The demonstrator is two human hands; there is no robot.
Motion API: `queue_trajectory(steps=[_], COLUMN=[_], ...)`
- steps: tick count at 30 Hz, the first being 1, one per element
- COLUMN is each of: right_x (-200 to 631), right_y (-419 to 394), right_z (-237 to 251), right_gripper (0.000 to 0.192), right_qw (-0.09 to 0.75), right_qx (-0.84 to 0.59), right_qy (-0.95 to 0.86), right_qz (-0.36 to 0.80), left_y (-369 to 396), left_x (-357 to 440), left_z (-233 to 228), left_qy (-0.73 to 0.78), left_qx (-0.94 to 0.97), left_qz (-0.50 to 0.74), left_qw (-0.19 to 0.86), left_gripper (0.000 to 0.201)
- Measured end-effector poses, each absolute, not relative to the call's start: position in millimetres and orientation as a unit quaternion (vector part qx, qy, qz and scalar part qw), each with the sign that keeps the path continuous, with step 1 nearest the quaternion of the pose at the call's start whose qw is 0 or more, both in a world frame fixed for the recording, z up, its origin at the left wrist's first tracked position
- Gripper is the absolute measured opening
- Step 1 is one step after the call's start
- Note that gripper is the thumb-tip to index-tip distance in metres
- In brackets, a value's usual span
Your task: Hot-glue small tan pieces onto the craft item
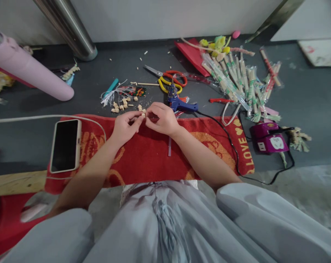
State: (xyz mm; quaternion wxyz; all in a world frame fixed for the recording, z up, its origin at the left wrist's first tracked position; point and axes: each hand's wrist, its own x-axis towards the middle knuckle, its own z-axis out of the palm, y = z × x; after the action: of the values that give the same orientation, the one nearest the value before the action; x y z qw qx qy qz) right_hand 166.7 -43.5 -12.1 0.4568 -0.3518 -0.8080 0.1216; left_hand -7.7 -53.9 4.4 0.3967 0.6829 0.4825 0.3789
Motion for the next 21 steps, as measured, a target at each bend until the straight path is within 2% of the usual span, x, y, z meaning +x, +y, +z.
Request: queue_trajectory(steps=[9, 21], right_x=[163.7, 164.4], right_y=[-46.0, -44.7], right_z=[-10.4, -9.3], right_gripper=[0.006, 0.010], right_qw=[0.481, 0.529], right_qx=[-0.365, -0.394], right_qy=[-0.789, -0.732], right_qz=[0.116, 0.172], left_y=[-56.3, -55.7], left_x=[-3.5, -2.6], left_z=[10.3, 12.5], left_qy=[0.487, 0.469], left_qx=[0.640, 0.506], left_qz=[0.368, 0.410], left_qw=[0.467, 0.597], left_gripper=[0.027, 0.028])
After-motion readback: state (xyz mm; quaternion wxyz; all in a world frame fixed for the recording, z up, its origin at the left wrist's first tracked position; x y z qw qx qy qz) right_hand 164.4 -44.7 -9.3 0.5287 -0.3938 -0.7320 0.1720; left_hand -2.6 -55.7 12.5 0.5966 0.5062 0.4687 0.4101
